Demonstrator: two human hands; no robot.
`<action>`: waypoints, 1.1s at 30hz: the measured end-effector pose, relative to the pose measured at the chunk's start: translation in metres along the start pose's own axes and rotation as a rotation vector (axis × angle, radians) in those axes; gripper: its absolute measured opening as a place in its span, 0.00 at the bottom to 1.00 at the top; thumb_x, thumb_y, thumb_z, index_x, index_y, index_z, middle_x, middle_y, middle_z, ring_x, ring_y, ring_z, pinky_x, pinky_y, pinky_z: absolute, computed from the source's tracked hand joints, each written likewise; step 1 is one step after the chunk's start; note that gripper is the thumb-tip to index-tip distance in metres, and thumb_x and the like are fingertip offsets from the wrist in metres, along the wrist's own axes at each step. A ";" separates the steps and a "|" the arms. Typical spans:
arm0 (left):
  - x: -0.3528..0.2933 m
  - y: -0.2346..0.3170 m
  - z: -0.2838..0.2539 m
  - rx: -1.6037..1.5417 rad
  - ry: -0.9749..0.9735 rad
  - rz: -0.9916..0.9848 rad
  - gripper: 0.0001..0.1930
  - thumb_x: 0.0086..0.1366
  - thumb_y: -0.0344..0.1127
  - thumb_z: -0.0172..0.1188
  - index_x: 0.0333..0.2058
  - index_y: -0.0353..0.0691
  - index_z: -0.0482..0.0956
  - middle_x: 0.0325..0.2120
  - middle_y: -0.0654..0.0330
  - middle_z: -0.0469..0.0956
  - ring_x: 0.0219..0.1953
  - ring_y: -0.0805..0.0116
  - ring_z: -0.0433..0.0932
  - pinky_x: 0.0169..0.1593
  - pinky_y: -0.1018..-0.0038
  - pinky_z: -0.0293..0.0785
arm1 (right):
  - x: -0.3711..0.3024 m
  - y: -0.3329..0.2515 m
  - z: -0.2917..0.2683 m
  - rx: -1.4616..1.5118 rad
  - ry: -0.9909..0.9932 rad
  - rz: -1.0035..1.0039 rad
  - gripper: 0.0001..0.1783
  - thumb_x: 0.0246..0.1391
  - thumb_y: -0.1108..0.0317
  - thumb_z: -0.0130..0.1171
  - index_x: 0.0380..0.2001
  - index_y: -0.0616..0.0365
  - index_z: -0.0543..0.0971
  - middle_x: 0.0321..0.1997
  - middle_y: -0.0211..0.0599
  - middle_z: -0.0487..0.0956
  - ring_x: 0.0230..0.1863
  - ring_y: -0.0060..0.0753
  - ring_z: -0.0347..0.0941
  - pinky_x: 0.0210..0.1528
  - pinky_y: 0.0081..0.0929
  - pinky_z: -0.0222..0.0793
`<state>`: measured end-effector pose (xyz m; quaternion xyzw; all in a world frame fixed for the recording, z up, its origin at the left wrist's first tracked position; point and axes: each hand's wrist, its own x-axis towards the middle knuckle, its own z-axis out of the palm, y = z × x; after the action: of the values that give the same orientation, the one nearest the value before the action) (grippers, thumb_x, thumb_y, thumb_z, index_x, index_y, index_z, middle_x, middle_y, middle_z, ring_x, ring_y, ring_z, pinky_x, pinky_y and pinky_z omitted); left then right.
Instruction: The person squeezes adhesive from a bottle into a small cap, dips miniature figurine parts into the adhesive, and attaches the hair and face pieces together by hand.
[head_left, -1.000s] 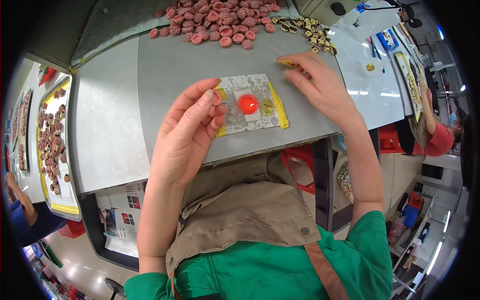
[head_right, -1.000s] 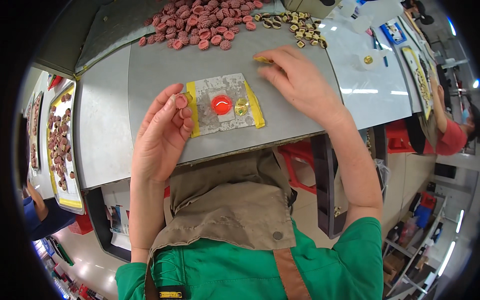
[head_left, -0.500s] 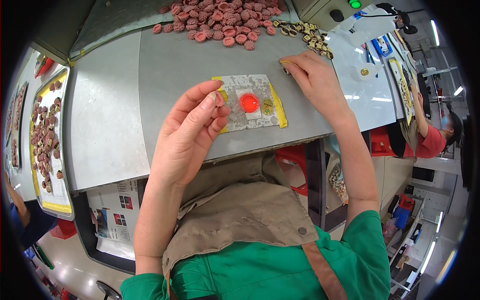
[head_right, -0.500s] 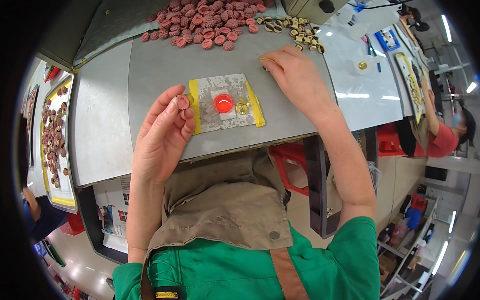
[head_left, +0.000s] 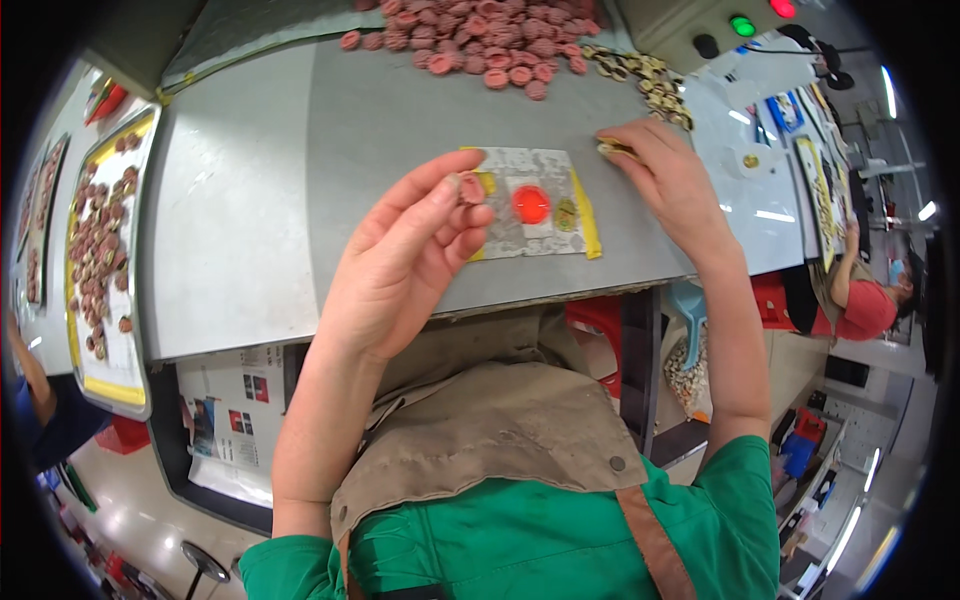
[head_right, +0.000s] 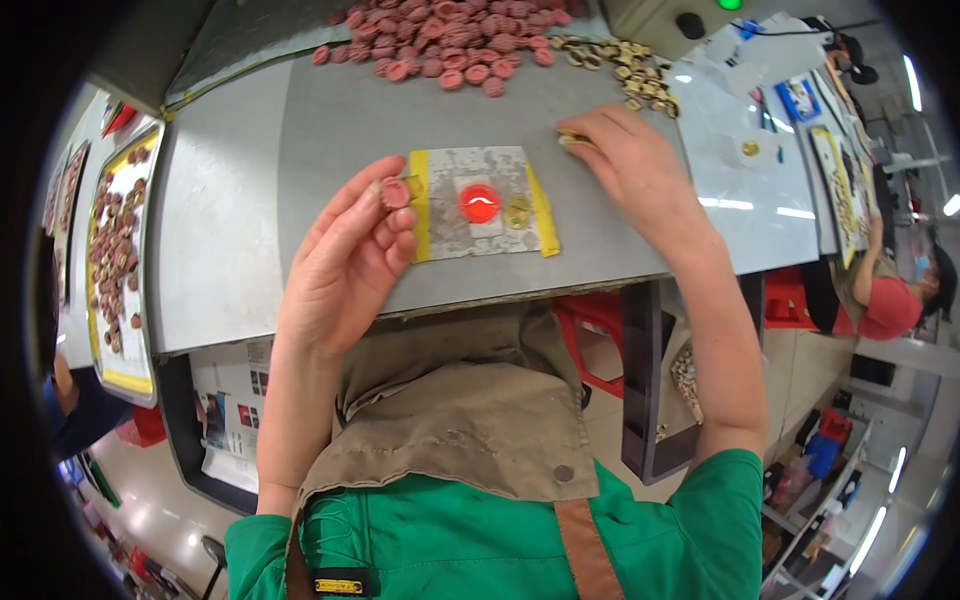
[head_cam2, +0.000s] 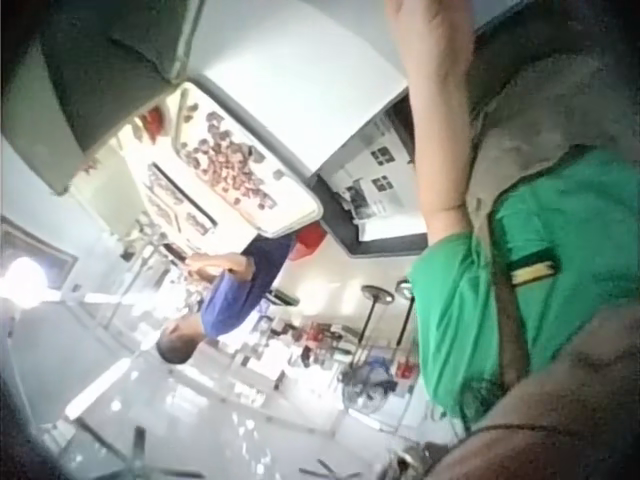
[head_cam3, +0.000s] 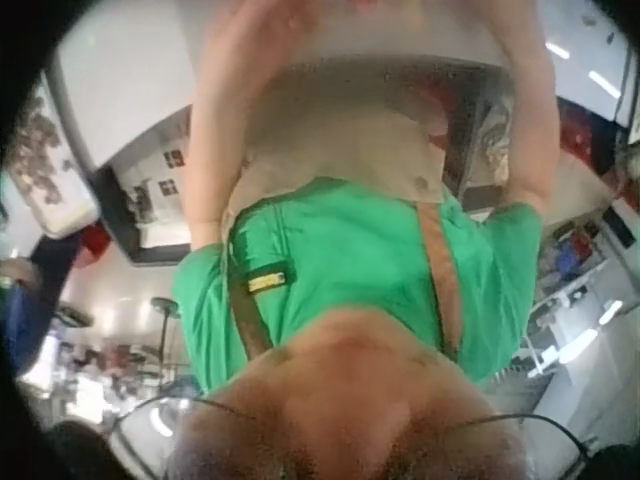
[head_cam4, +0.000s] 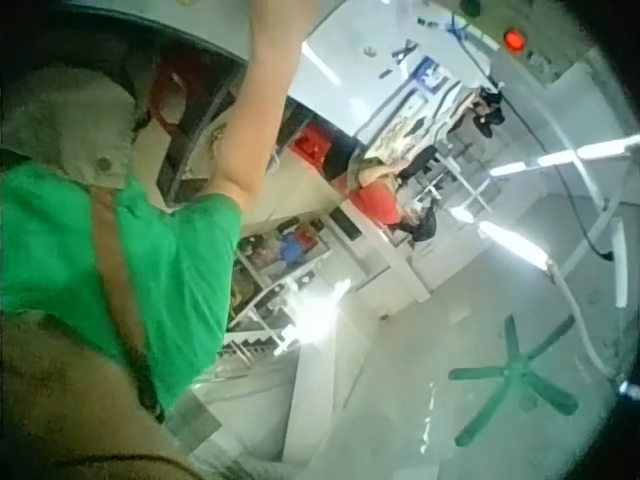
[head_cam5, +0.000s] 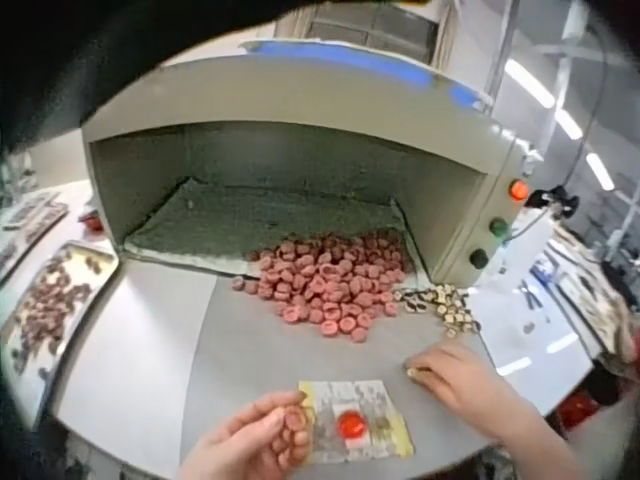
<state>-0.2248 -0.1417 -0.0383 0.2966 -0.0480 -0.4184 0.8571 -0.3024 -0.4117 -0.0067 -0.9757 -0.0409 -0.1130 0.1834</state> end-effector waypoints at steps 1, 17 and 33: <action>0.001 -0.001 0.000 -0.024 -0.026 -0.015 0.20 0.71 0.32 0.48 0.58 0.31 0.63 0.41 0.62 0.73 0.41 0.75 0.74 0.45 0.80 0.73 | -0.004 -0.004 -0.004 -0.029 -0.017 0.028 0.12 0.55 0.74 0.54 0.44 0.61 0.76 0.39 0.41 0.76 0.42 0.43 0.72 0.46 0.32 0.67; 0.001 -0.005 0.000 0.028 -0.056 0.003 0.20 0.70 0.32 0.49 0.58 0.32 0.64 0.41 0.63 0.73 0.43 0.75 0.74 0.48 0.79 0.73 | -0.011 -0.012 -0.005 -0.010 -0.001 0.049 0.11 0.53 0.74 0.57 0.42 0.60 0.77 0.37 0.38 0.75 0.39 0.39 0.73 0.42 0.30 0.69; 0.000 -0.004 0.001 0.040 -0.002 0.007 0.19 0.70 0.33 0.49 0.57 0.32 0.65 0.40 0.62 0.73 0.40 0.75 0.74 0.45 0.79 0.72 | -0.001 -0.062 0.025 0.139 0.011 -0.165 0.12 0.47 0.75 0.62 0.38 0.59 0.79 0.33 0.37 0.74 0.36 0.39 0.72 0.37 0.32 0.69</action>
<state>-0.2279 -0.1438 -0.0391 0.3132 -0.0586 -0.4145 0.8524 -0.3053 -0.3454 -0.0081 -0.9533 -0.1281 -0.1297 0.2409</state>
